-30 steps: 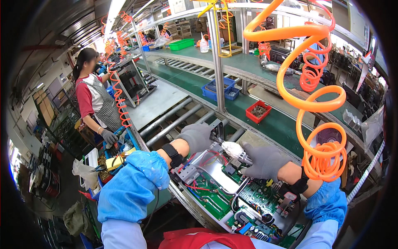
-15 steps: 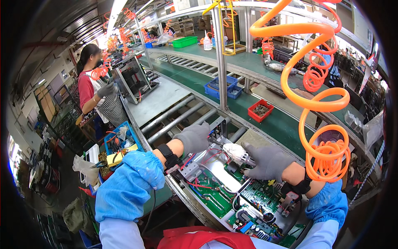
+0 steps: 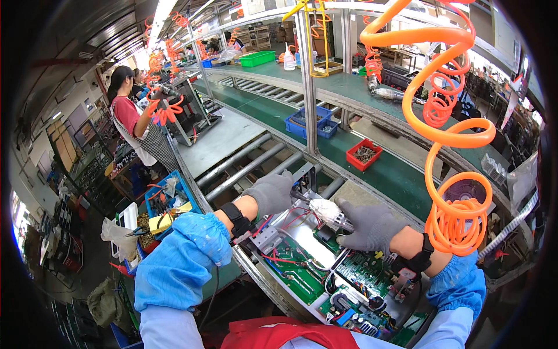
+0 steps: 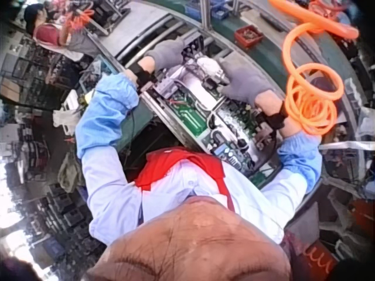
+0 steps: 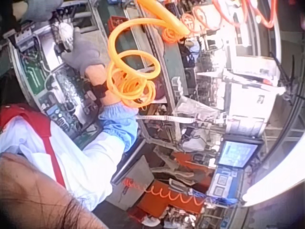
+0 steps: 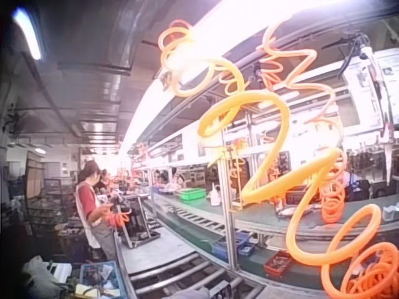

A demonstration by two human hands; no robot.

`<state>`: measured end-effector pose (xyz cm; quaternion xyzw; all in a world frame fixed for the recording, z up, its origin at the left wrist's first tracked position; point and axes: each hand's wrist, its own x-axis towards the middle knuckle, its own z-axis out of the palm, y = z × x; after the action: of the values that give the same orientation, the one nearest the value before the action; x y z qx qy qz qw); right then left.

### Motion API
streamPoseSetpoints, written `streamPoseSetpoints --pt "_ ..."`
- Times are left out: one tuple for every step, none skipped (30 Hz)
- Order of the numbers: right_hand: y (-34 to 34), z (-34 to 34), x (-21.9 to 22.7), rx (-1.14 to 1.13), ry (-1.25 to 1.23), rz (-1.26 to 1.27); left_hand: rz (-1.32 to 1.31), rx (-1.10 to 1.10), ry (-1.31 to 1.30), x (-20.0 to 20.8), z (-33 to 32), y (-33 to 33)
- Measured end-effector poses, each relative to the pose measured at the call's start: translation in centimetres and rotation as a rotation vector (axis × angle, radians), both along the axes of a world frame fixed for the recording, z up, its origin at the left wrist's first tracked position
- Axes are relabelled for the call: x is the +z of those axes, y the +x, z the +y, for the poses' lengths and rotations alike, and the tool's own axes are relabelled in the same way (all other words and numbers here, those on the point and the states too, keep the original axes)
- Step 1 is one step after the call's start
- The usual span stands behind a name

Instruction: The recorder is assembling components into an electronic housing on a factory production line, including wiring, labeling, and fastening with a power screwdriver.

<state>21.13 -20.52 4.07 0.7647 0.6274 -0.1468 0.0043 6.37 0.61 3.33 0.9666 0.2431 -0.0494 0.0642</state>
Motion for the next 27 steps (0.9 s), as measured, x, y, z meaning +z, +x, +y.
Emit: streamPoseSetpoints --pt "0.0 0.0 0.0 0.002 0.016 0.014 0.000 -0.002 0.000 0.0 0.0 0.0" --pt "-0.1 0.1 0.0 0.016 0.029 0.014 -0.010 -0.002 0.000 0.0 -0.1 0.0" --pt "-0.1 0.1 0.0 0.020 0.010 -0.004 -0.022 -0.003 0.001 0.1 -0.1 0.0" --pt "0.0 0.1 0.0 0.027 0.046 0.009 -0.025 -0.005 0.003 0.1 -0.1 0.0" --pt "-0.1 0.1 0.0 0.022 0.029 0.004 -0.009 0.000 -0.002 0.2 -0.1 0.1" --pt "-0.1 0.0 0.0 0.016 0.012 0.002 0.009 0.005 -0.008 0.2 -0.1 0.1" --pt "-0.1 0.0 -0.1 0.015 0.012 0.001 0.009 0.004 -0.008 0.3 -0.1 0.1" --pt "-0.1 0.0 -0.2 0.019 0.021 -0.013 0.007 0.001 -0.002 0.3 -0.1 0.1" --pt "-0.2 0.0 -0.3 0.021 0.012 -0.041 0.007 -0.002 0.004 0.2 -0.1 0.1" --pt "-0.3 0.0 -0.3 0.020 0.030 -0.024 0.009 -0.004 0.004 0.2 -0.1 0.2" --pt "-0.3 0.0 -0.3 0.017 0.032 -0.011 0.013 0.002 -0.010 0.2 -0.1 0.2" --pt "-0.3 -0.1 -0.2 0.001 0.004 -0.020 0.013 0.007 -0.032 0.2 0.0 0.2" --pt "-0.3 -0.1 0.0 0.009 0.037 0.006 0.021 0.003 -0.020 0.3 0.0 0.0" --pt "-0.2 -0.2 0.2 0.009 0.043 0.022 -0.002 0.002 -0.055 0.3 0.0 -0.4" --pt "0.0 -0.3 0.5 -0.012 0.022 0.017 -0.029 -0.009 -0.089 0.4 0.1 -0.7" --pt "0.4 -0.4 0.8 -0.031 0.057 0.024 -0.081 -0.035 -0.105 0.4 0.0 -1.6" --pt "1.0 -0.8 1.2 -0.008 0.038 0.044 0.014 0.047 -0.179 0.6 0.3 -2.2" --pt "1.8 -1.4 1.5 -0.008 -0.010 0.053 0.070 0.057 -0.202 0.6 0.7 -3.1" --pt "2.7 -1.6 1.9 -0.085 -0.059 0.124 0.012 -0.041 -0.237 0.7 1.0 -4.5" --pt "3.7 -2.1 2.2 -0.118 -0.024 0.115 -0.149 -0.071 -0.250 0.2 0.7 -6.2" --pt "4.7 -2.4 2.5 -0.201 0.001 0.077 -0.211 -0.099 -0.235 -0.2 0.7 -7.7" --pt "5.6 -2.5 2.7 -0.263 0.037 0.053 -0.154 -0.100 -0.290 -0.8 1.0 -8.5" --pt "6.6 -2.7 3.0 -0.377 0.077 0.002 -0.259 -0.073 -0.342 -1.7 0.7 -9.6" --pt "7.8 -2.9 3.3 -0.476 0.097 -0.020 -0.404 -0.078 -0.352 -2.8 0.4 -9.9" --pt "8.9 -3.0 3.7 -0.531 0.125 -0.117 -0.520 -0.136 -0.366 -3.3 0.7 -10.3" --pt "10.1 -3.4 4.2 -0.609 0.164 -0.050 -0.553 -0.142 -0.390 -3.6 0.8 -10.8" --pt "11.5 -3.9 5.0 -0.715 0.100 -0.062 -0.558 -0.120 -0.417 -3.9 0.9 -10.9"
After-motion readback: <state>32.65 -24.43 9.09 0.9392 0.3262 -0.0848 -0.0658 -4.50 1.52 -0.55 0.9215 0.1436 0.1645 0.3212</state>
